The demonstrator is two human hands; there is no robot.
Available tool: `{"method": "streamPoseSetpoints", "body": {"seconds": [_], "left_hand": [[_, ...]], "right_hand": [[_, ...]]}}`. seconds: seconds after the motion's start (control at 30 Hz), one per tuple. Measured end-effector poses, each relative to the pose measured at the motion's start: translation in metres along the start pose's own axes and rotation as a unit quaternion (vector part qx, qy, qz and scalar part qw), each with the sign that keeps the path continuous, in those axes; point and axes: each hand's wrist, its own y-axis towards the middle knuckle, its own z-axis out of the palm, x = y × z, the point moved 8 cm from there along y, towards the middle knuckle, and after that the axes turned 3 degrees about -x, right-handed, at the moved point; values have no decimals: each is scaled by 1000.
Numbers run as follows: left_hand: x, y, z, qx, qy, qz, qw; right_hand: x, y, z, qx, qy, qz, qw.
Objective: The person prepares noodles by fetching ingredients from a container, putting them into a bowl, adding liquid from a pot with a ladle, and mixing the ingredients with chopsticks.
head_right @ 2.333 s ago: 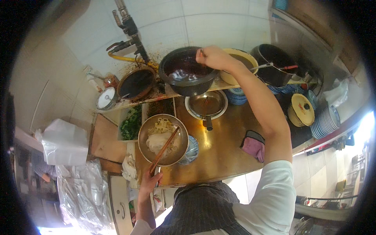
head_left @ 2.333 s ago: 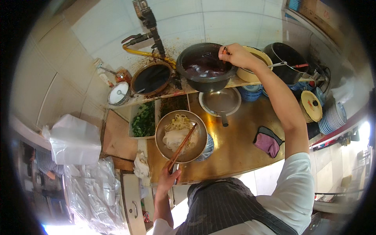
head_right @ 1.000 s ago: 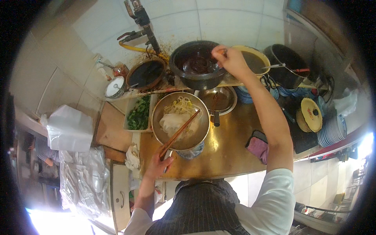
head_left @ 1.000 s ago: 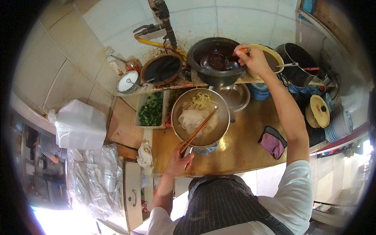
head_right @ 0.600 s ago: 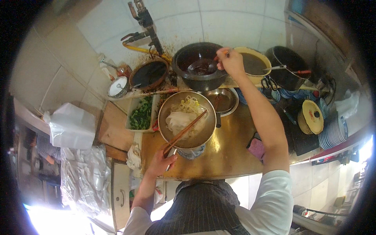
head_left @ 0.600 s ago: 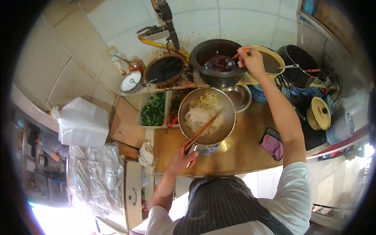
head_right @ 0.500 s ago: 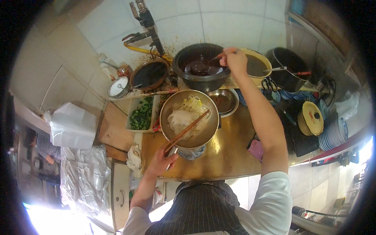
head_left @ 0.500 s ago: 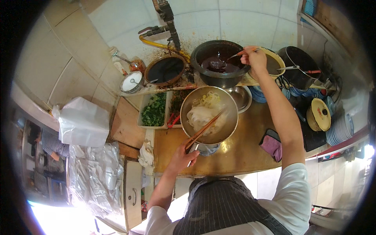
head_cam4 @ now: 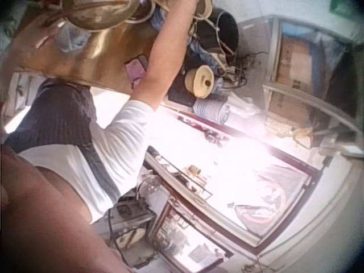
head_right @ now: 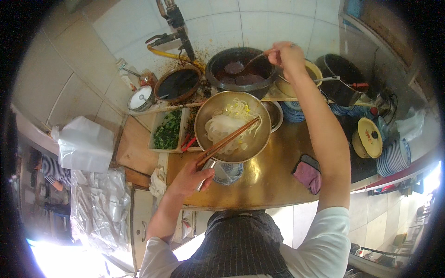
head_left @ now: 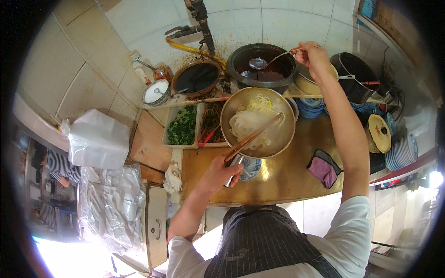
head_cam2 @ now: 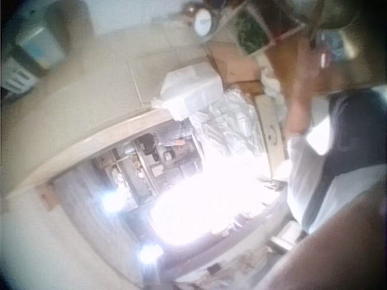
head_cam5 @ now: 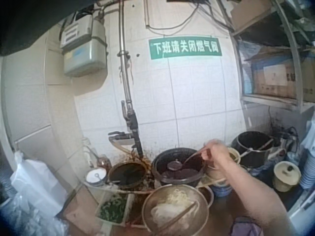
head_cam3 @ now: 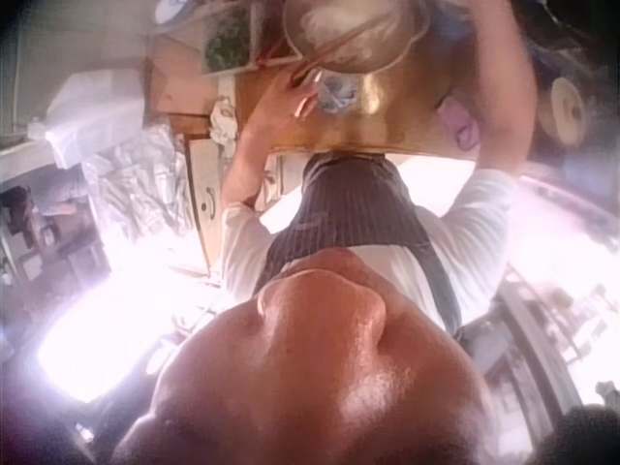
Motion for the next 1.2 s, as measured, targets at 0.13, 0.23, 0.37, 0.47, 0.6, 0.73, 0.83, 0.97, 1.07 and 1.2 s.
{"method": "streamPoseSetpoints", "body": {"seconds": [0.13, 0.23, 0.37, 0.47, 0.6, 0.73, 0.83, 0.97, 1.07, 1.2], "left_hand": [[-3, 0, 0, -5, -14, -1, 1000], [-5, -3, -1, -3, -19, -17, 1000], [-7, -4, 0, -4, -29, 0, 1000], [-6, 0, -1, -8, -21, -1, 1000], [-6, 6, 1, -5, -10, 1, 1000], [-2, 10, -2, -19, -2, -12, 1000], [-6, 9, -2, -39, -40, -7, 998], [-12, 2, -7, -30, -43, 0, 999], [-11, 4, -7, -24, -26, -5, 999], [-8, 6, -7, -25, -21, -24, 999]], "right_hand": [[21, -8, 2, -5, -13, -9, 1000], [27, -15, 3, 5, -16, -20, 1000], [34, -19, 3, 17, -23, -23, 999], [34, -20, 4, 10, -14, -14, 1000], [9, -12, -4, 5, -7, -5, 1000], [0, -19, -6, -18, -8, 13, 1000], [26, -20, -4, 30, -28, -1, 999], [76, -67, 10, 69, -21, -35, 997], [59, -95, 2, 90, -59, -20, 994], [25, -147, 2, 143, -71, -51, 986]]}}
